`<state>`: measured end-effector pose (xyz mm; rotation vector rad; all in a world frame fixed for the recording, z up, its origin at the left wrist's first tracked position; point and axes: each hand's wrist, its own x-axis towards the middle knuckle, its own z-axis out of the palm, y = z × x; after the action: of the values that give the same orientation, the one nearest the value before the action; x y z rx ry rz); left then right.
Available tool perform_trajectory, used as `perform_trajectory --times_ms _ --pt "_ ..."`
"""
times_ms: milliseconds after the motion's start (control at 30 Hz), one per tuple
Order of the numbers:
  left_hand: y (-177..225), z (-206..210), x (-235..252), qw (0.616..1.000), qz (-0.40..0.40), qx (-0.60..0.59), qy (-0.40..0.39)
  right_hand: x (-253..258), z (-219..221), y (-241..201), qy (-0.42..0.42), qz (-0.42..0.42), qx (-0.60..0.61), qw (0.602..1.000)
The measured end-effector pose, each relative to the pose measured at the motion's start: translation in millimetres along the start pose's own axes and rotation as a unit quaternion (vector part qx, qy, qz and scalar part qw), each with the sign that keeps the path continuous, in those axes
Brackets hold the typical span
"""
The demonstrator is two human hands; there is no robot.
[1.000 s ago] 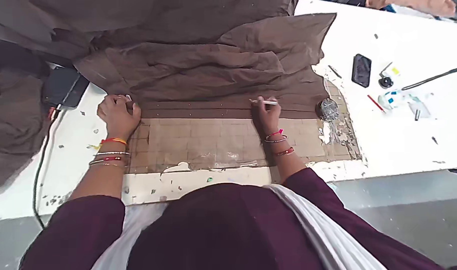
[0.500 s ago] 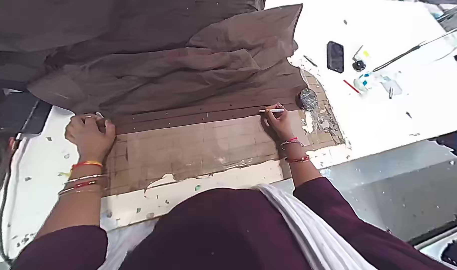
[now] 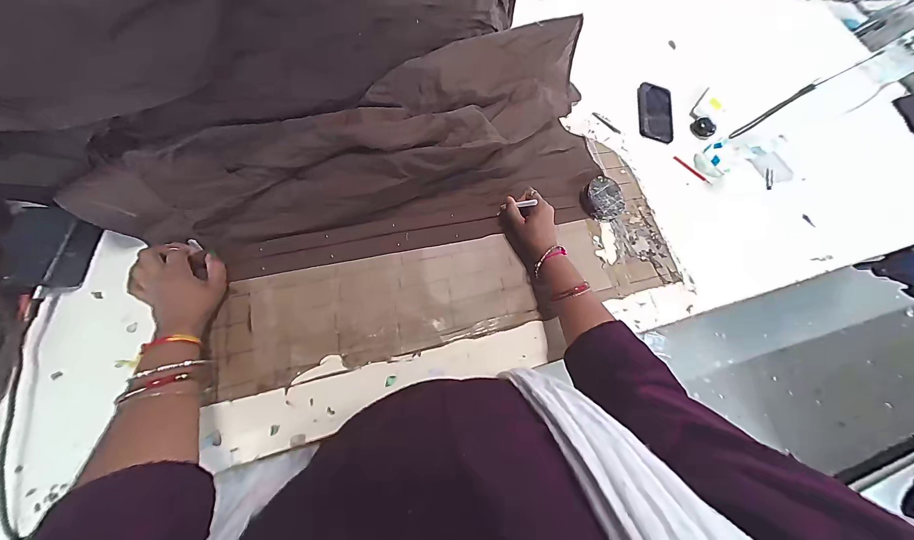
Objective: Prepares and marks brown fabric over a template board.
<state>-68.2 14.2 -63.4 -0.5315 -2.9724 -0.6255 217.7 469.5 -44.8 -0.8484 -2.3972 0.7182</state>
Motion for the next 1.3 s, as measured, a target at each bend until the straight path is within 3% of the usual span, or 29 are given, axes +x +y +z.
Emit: perform_trajectory --times_ms 67,100,167,200,233,267,367,433,667,867,1000,1100,1200,1300 --pt "0.7 -1.2 -1.0 1.000 0.000 0.000 -0.003 0.4 0.1 -3.1 0.043 0.053 0.034 0.997" --pt "1.3 -2.0 -0.5 1.000 0.002 -0.001 0.000 -0.1 0.5 -0.9 0.102 0.093 0.115 0.984" --pt "2.3 -1.3 0.4 1.000 0.004 -0.004 0.011 1.0 -6.1 0.0 0.210 0.181 0.354 0.893" --pt "1.9 -0.8 -0.6 1.000 0.006 -0.003 0.012 -3.3 -14.8 1.6 0.219 0.201 0.447 0.844" --pt "2.0 -1.3 -1.2 1.000 0.008 -0.001 0.011 -10.5 -24.2 4.0 0.211 0.200 0.487 0.824" --pt "2.5 -2.0 -1.3 1.000 0.009 -0.001 0.011 -17.2 -32.1 9.7 0.197 0.172 0.487 0.833" --pt "-0.6 -0.3 -1.0 1.000 0.014 0.005 0.013 -30.9 -51.9 43.2 0.155 0.075 0.367 0.914" --pt "-3.4 1.6 -0.1 1.000 0.021 0.009 0.015 -35.5 -62.6 63.6 0.135 0.058 0.285 0.947" --pt "-6.6 3.5 2.1 1.000 0.011 0.011 0.023 -33.9 -63.3 87.4 0.082 0.024 0.234 0.969" --pt "-5.3 3.6 0.6 1.000 0.006 0.017 0.024 -28.9 -64.2 62.4 0.030 0.026 -0.041 0.998" --pt "-3.4 2.1 0.5 1.000 -0.004 0.010 0.017 -41.2 -64.6 43.8 0.060 0.048 0.035 0.996" --pt "-0.9 0.2 0.8 1.000 -0.011 0.011 0.013 -27.3 -57.9 54.8 0.033 0.014 -0.002 0.999" --pt "0.4 1.3 -0.7 1.000 -0.011 0.013 0.013 3.7 -65.2 59.2 0.012 0.057 -0.026 0.998" --pt "-0.3 0.8 0.9 1.000 0.000 0.020 0.021 4.2 -89.2 46.2 0.175 0.148 0.135 0.964"
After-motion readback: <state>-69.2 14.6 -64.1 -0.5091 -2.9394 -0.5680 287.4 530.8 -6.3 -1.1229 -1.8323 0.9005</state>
